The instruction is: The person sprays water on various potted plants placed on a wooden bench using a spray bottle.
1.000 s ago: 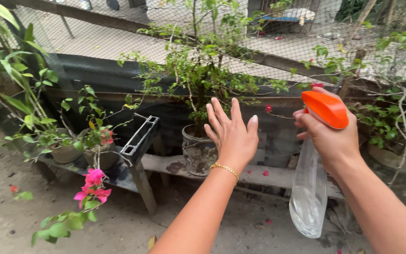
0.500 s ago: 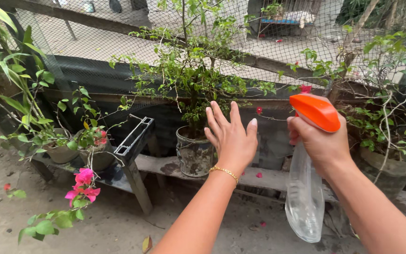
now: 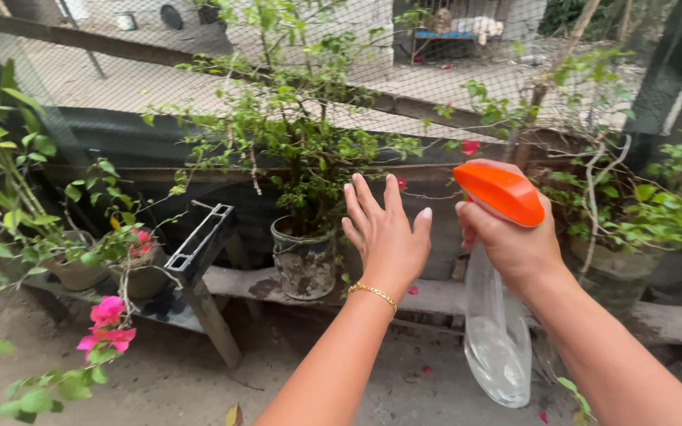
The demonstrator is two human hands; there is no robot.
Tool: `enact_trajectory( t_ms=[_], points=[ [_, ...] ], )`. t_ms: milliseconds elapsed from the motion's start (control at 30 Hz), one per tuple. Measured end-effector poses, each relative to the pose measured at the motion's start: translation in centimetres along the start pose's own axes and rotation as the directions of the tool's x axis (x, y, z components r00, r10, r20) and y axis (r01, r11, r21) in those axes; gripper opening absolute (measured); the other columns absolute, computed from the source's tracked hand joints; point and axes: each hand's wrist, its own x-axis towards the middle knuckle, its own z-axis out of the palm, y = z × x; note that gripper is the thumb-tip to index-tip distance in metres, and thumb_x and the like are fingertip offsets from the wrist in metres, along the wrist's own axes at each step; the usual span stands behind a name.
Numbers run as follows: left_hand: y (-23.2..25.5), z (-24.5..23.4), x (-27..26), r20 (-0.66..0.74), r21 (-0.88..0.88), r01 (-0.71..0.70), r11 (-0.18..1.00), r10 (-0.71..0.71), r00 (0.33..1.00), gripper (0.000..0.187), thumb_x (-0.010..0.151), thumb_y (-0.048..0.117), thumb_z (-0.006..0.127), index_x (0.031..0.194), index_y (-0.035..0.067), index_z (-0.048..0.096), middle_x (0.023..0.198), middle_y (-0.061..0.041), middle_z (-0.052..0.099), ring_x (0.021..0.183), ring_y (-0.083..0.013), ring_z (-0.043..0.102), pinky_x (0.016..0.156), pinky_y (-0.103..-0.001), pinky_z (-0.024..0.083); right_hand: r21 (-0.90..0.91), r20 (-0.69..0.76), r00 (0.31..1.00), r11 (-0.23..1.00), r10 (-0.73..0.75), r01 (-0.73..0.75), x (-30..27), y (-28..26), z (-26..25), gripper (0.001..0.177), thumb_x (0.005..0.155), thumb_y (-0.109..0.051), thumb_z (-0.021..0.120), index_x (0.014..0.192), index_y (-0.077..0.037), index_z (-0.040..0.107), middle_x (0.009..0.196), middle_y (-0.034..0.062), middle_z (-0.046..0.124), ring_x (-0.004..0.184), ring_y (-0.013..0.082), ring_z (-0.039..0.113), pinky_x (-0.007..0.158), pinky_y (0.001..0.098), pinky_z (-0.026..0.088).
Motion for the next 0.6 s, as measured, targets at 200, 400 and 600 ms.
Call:
enact_trajectory(
  t_ms=[200, 400, 600],
  points=[
    [2.7, 2.3, -1.1, 0.057, -0.068, -0.080, 0.994, 0.084, 0.995, 0.081, 0.088, 0.037, 0.071, 0.154, 0.009, 0.033, 0.166, -0.027, 0.001, 0.154, -0.0429, -0.005, 0.116, -0.066, 0.011, -0.032, -0.087, 0.995, 0.999, 0.039, -0.042, -0.4, 0.1, -3.6, 0.039, 0.084, -0.006, 0.074, 0.122, -0.005, 0.065, 0.094, 0.0020, 0.070, 0.078, 0.0112, 0.069, 0.061, 0.0283, 0.057],
    [4.7, 3.9, -2.4, 0.121, -0.210, -0.316, 0.925, 0.345, 0.931, 0.093, 0.071, 0.016, 0.075, 0.155, 0.011, 0.036, 0.165, -0.027, 0.019, 0.155, -0.0455, 0.009, 0.120, -0.060, 0.014, 0.008, -0.162, 0.983, 0.996, 0.086, -0.086, -0.7, 0.4, -4.3, 0.047, 0.082, -0.024, 0.080, 0.126, -0.011, 0.067, 0.106, -0.0016, 0.072, 0.091, 0.0086, 0.066, 0.073, 0.0289, 0.057],
    [5.3, 1.7, -3.4, 0.222, -0.478, -0.231, 0.847, 0.371, 0.901, 0.094, 0.066, 0.011, 0.069, 0.153, 0.007, 0.034, 0.156, -0.018, 0.045, 0.143, -0.0379, 0.039, 0.118, -0.043, 0.034, -0.023, -0.071, 0.980, 0.981, 0.188, -0.190, -0.9, 0.5, -3.5, 0.050, 0.081, -0.036, 0.081, 0.123, -0.010, 0.070, 0.112, -0.0005, 0.074, 0.102, 0.0098, 0.066, 0.090, 0.0309, 0.053]
  ],
)
